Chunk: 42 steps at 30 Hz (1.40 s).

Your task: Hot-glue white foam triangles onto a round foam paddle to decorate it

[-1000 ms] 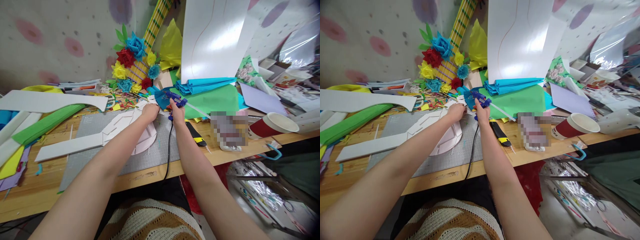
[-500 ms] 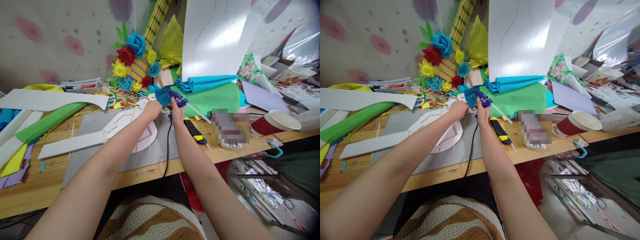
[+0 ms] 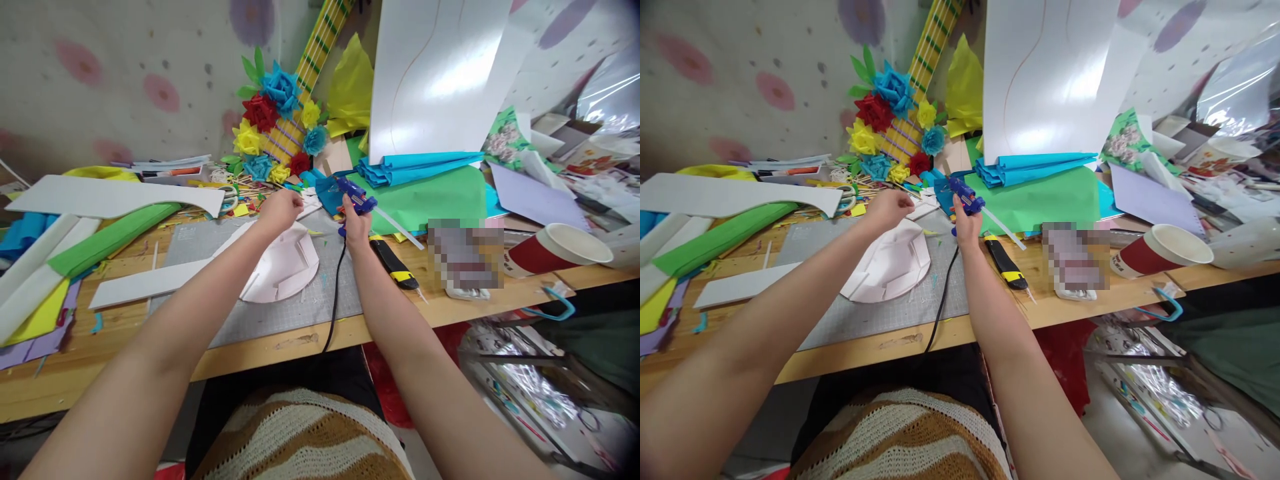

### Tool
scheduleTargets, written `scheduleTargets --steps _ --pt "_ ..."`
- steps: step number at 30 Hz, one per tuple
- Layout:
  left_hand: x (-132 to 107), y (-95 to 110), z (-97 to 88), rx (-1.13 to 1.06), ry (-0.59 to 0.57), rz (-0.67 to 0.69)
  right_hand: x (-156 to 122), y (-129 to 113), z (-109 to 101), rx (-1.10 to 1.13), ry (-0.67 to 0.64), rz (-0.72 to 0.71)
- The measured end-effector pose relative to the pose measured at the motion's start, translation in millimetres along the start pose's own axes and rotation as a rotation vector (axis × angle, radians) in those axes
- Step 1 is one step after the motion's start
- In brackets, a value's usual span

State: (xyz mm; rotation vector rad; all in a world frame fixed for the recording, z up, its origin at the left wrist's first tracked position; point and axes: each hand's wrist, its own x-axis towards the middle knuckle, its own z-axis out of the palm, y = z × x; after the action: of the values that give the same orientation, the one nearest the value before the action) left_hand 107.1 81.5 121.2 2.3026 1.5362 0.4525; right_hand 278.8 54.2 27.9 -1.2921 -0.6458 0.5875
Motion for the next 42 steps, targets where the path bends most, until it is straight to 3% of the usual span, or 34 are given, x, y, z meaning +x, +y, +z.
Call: scheduleTargets --steps 3,6,8,11,19,34,39,42 --pt "-8 -34 -11.2 -0.462 -0.047 -0.226 -17 -12 4 0.032 -0.259 0.027" --pt "-17 -66 -18.4 -0.86 -0.14 -0.406 -33 -21 6 0.008 -0.615 0.093" --pt "-24 -82 -20.7 -0.977 -0.186 -0.492 -41 -24 5 -0.07 -0.788 0.123" --pt "-32 -93 -21.4 -1.055 -0.249 -0.566 -49 -28 5 -0.207 -0.908 0.117" --pt "-37 -92 -20.9 -1.113 -0.361 -0.592 -55 -38 7 -0.341 -0.917 0.099" --pt "-40 -90 -23.0 -1.082 -0.428 -0.577 -49 -29 7 -0.236 -0.743 0.105" --pt "-41 -88 -24.9 -1.016 -0.467 -0.541 -45 -24 7 -0.235 -0.694 0.097" --pt "-41 -87 -26.8 -0.86 -0.411 -0.462 -39 -17 7 -0.231 -0.668 0.065"
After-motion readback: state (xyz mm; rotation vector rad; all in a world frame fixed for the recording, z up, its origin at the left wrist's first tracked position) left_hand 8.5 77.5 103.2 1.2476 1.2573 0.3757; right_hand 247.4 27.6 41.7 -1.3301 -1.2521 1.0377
